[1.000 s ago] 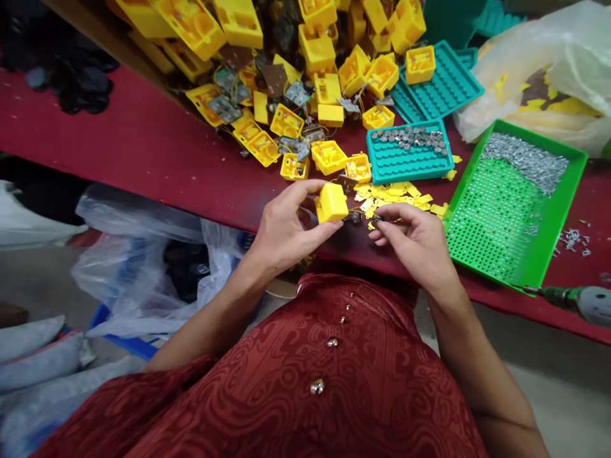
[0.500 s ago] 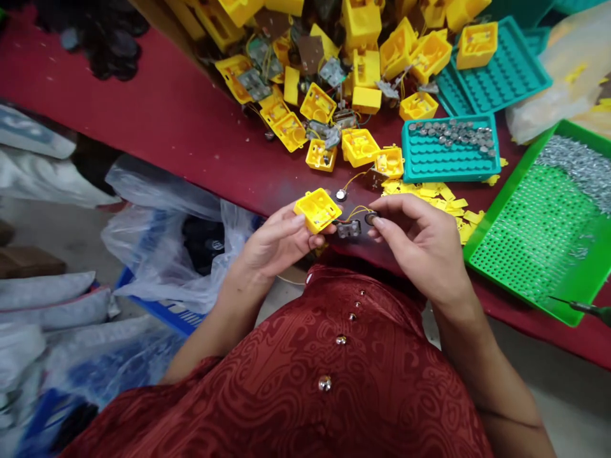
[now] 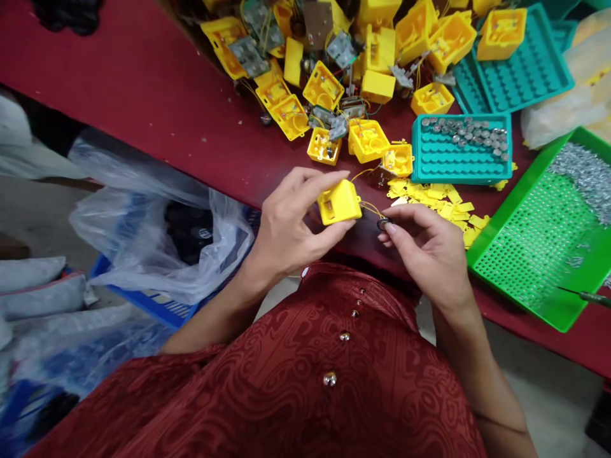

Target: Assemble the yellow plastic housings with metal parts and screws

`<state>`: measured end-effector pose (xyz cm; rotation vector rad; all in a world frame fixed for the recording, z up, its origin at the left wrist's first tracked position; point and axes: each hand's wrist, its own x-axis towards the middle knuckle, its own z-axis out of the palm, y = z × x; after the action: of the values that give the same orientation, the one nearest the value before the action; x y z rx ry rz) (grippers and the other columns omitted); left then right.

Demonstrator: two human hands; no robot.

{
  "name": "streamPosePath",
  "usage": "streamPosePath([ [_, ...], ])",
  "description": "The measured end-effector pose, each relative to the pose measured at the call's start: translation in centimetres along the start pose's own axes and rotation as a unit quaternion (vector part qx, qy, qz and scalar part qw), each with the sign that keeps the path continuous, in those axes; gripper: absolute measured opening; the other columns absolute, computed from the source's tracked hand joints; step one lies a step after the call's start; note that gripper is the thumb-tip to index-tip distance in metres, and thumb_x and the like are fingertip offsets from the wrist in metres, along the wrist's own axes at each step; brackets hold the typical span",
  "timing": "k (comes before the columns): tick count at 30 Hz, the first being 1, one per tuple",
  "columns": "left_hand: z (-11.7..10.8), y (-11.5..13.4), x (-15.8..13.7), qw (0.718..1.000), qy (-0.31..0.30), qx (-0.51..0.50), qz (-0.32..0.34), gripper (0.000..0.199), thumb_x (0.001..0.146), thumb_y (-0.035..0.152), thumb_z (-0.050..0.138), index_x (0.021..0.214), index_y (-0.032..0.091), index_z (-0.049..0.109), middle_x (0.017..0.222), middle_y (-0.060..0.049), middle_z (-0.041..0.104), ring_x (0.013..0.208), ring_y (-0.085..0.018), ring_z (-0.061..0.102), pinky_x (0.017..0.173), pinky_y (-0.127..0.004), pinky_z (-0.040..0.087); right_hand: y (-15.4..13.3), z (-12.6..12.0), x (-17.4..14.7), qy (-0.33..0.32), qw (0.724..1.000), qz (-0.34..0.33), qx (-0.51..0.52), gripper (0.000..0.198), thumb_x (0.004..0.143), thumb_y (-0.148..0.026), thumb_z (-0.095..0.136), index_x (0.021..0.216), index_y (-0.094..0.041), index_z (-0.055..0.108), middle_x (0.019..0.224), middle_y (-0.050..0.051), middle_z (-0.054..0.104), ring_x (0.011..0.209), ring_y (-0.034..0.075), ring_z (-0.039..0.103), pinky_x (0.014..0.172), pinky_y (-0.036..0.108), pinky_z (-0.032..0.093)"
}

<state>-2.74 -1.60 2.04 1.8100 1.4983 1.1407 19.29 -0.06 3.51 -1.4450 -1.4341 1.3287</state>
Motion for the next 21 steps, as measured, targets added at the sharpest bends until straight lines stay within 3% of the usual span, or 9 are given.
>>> streamPosePath([
  [4, 0.5, 0.0, 0.4, 0.999, -0.026, 0.021, 0.017, 0.038, 0.090, 0.026, 0.082, 0.126, 0.019, 0.072, 0.125, -0.011, 0.076, 0.119, -0.029, 0.070, 0.109, -0.044, 0.057, 0.8, -0.3, -0.3, -0.001, 1.000, 0.008, 0.000, 0.014, 0.089, -0.025, 0.080, 0.103, -0.021, 0.079, 0.087, 0.002, 0.077, 0.070, 0.011, 0.076, 0.069, 0.020, 0.069],
  [8, 1.0, -0.2, 0.5, 0.997, 0.001, 0.056, 0.051, 0.035, 0.088, 0.022, 0.083, 0.120, 0.017, 0.070, 0.117, -0.011, 0.074, 0.113, -0.027, 0.070, 0.102, -0.041, 0.059, 1.3, -0.7, -0.5, -0.008, 1.000, -0.002, -0.001, 0.013, 0.090, -0.023, 0.080, 0.102, -0.020, 0.078, 0.085, 0.001, 0.076, 0.069, 0.011, 0.075, 0.068, 0.019, 0.068],
  [13, 1.6, -0.4, 0.2, 0.988, 0.021, 0.095, 0.116, 0.037, 0.094, 0.017, 0.076, 0.130, 0.022, 0.066, 0.123, -0.010, 0.068, 0.117, -0.026, 0.068, 0.102, -0.040, 0.060, 1.9, -0.9, -0.6, -0.001, 1.000, -0.006, 0.009, 0.013, 0.089, -0.022, 0.079, 0.102, -0.019, 0.078, 0.084, 0.002, 0.076, 0.068, 0.012, 0.075, 0.068, 0.020, 0.068],
  [17, 2.1, -0.6, 0.1, 0.982, 0.022, 0.071, 0.174, 0.040, 0.099, 0.019, 0.074, 0.137, 0.026, 0.064, 0.124, -0.010, 0.068, 0.118, -0.026, 0.068, 0.098, -0.039, 0.063, 2.2, -1.1, -0.8, -0.001, 1.000, -0.003, 0.024, 0.013, 0.089, -0.020, 0.080, 0.102, -0.020, 0.079, 0.087, 0.003, 0.077, 0.070, 0.013, 0.076, 0.069, 0.022, 0.069],
  [21, 2.3, -1.1, 0.2, 0.982, 0.029, 0.023, 0.187, 0.041, 0.099, 0.022, 0.075, 0.138, 0.027, 0.063, 0.124, -0.009, 0.067, 0.119, -0.026, 0.068, 0.095, -0.038, 0.064, 2.3, -1.0, -0.7, 0.001, 0.999, -0.002, 0.035, 0.014, 0.087, -0.020, 0.080, 0.101, -0.020, 0.079, 0.086, 0.002, 0.077, 0.069, 0.013, 0.076, 0.069, 0.021, 0.069],
])
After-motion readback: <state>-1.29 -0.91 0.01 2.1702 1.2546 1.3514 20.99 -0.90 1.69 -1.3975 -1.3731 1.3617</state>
